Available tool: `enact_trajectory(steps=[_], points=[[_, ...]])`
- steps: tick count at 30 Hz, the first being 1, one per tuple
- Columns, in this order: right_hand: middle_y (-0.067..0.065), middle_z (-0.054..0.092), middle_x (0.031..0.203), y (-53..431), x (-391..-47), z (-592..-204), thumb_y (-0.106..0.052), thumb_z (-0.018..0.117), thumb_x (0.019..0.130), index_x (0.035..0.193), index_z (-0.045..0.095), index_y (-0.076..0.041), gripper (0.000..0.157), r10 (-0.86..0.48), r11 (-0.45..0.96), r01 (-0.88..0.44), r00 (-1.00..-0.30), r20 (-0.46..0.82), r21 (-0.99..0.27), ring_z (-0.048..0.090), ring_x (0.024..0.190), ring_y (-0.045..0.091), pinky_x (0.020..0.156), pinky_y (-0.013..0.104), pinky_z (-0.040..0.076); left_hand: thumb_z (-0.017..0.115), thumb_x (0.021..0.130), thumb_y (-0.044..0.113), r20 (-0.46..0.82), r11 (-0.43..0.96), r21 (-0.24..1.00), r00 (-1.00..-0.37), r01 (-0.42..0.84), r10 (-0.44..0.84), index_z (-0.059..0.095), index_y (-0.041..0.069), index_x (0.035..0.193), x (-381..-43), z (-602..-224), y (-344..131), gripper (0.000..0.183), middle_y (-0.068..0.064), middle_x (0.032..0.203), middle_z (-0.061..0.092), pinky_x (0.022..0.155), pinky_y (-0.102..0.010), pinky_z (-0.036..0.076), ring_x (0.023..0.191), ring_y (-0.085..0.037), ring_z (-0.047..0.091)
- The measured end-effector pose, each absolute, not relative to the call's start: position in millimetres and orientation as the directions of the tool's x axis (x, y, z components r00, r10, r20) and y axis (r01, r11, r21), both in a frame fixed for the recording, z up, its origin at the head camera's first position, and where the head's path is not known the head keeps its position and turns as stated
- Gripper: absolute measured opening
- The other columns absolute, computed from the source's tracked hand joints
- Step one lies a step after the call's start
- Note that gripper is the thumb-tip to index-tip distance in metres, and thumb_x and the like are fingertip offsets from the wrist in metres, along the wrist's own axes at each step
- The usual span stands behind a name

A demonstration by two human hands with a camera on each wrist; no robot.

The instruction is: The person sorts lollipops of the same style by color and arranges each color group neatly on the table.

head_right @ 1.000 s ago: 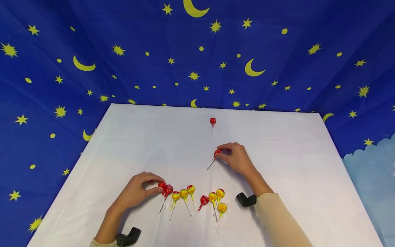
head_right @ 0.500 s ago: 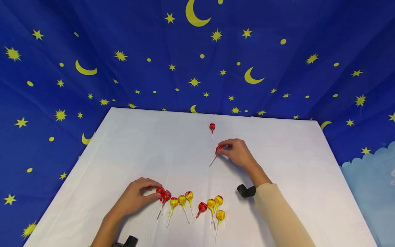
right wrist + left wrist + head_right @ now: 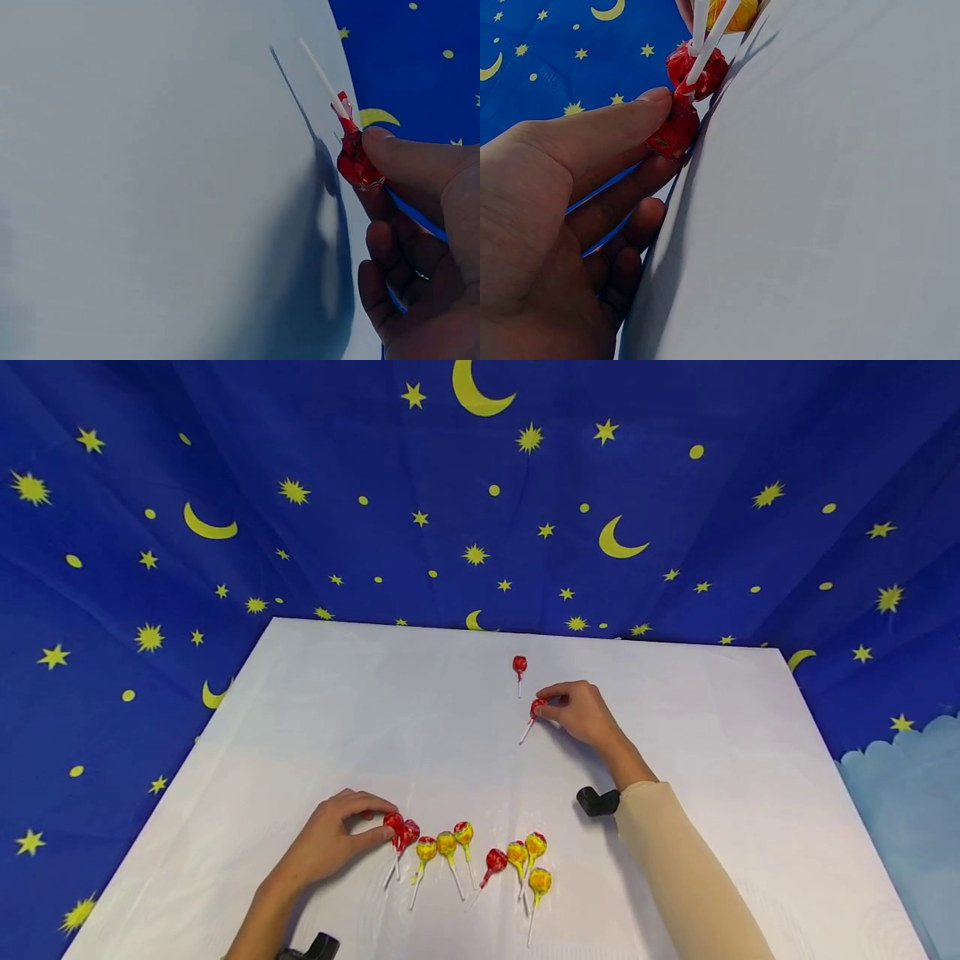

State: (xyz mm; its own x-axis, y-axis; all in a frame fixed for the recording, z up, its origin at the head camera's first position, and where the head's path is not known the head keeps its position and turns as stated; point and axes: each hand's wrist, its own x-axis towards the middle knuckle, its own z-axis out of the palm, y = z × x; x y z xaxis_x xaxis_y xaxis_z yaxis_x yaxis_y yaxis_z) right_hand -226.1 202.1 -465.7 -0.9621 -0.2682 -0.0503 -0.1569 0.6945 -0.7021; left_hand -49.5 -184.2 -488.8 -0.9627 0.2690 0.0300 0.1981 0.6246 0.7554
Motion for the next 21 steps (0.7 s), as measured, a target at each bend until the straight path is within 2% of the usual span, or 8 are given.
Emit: enact_trajectory(steps=[5,12,21], points=[[0.007,0.067,0.102,203.4,-236.0,-467.9,-0.025,0.075,0.085,0.109,0.074,-0.011,0.028,-0.229,0.697,-0.112,-0.971,-0.072,-0.708,0.055,0.086,0.023,0.072,0.037,0.045,0.077,0.080,0.041,0.040,0.618,0.760,-0.963,0.203,0.266,0.073,0.033,0.102,-49.8,-490.3,-185.0,0.024,0.026,0.096,0.063,0.078,-0.034,0.045,0.088,-0.005,0.056],[0.009,0.067,0.108,205.8,-249.5,-471.4,-0.027,0.074,0.086,0.110,0.073,-0.010,0.029,-0.204,0.699,-0.076,-0.974,-0.097,-0.711,0.055,0.092,0.024,0.080,0.039,0.043,0.076,0.081,0.042,0.041,0.616,0.761,-0.962,0.204,0.269,0.073,0.033,0.103,-49.8,-491.3,-187.3,0.024,0.025,0.097,0.064,0.078,-0.034,0.045,0.087,-0.005,0.056],[0.008,0.067,0.107,205.7,-266.0,-461.9,-0.024,0.074,0.085,0.111,0.073,-0.010,0.029,-0.176,0.709,-0.054,-0.979,-0.102,-0.703,0.055,0.089,0.025,0.073,0.037,0.044,0.076,0.081,0.043,0.044,0.614,0.761,-0.961,0.209,0.274,0.072,0.033,0.104,-51.4,-492.1,-187.7,0.025,0.025,0.097,0.063,0.078,-0.034,0.045,0.087,-0.005,0.056]])
